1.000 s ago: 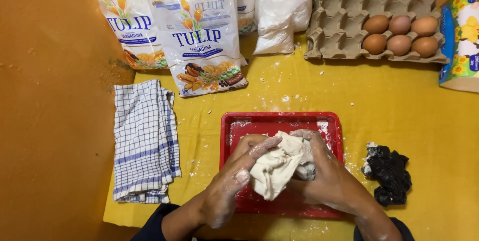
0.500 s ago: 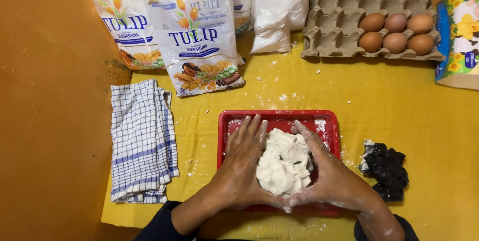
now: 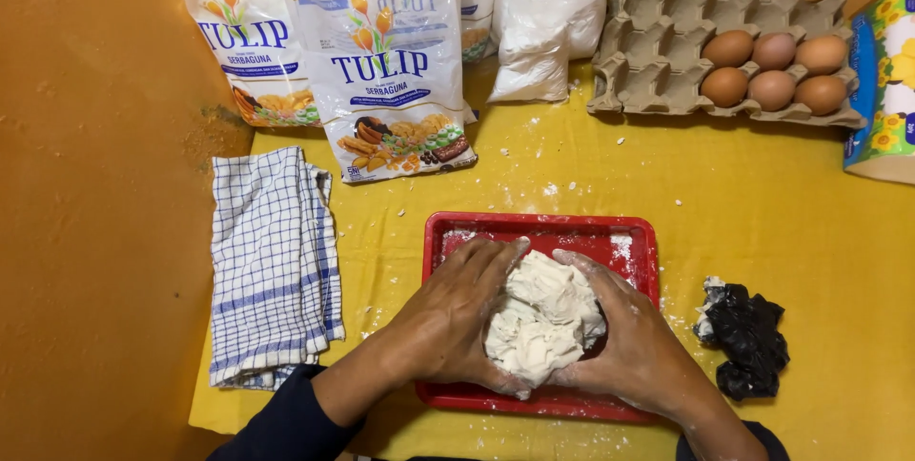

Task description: Kneading a large mass of white dough in a red plastic tray on a yellow table

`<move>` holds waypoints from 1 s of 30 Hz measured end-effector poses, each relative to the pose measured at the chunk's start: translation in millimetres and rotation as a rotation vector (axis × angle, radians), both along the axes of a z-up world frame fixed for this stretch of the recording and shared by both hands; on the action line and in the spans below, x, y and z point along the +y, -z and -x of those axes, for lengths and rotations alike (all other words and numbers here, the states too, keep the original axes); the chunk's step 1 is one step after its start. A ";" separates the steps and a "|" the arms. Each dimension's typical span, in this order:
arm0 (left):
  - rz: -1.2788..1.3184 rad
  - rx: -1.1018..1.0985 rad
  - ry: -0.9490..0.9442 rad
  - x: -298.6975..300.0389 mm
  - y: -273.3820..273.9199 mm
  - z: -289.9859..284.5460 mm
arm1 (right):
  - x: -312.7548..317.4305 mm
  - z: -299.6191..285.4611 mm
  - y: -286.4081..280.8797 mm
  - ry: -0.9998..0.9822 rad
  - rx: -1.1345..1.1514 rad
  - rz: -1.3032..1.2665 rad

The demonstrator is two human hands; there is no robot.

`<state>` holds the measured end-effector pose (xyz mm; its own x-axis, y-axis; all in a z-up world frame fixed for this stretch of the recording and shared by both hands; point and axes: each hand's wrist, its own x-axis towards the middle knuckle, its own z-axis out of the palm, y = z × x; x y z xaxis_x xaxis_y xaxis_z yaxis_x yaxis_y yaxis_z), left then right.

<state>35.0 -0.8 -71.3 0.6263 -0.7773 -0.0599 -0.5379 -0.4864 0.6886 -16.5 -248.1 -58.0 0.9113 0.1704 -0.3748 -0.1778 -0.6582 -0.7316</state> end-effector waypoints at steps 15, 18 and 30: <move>-0.062 -0.153 -0.068 -3.5 19.4 -15.7 | 9.9 -5.5 35.2 0.129 -0.034 0.208; -0.119 -0.141 -0.077 -5.8 22.6 -18.4 | 12.0 -1.5 38.4 0.154 -0.177 0.193; 0.168 -0.173 0.060 9.2 17.7 -20.8 | 9.8 -16.9 -28.4 -0.017 0.453 0.175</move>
<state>55.8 8.3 -89.0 0.5685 -0.8034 0.1771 -0.6790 -0.3366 0.6525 0.4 -238.3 -29.6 0.6471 0.0828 -0.7579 -0.4413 -0.7700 -0.4609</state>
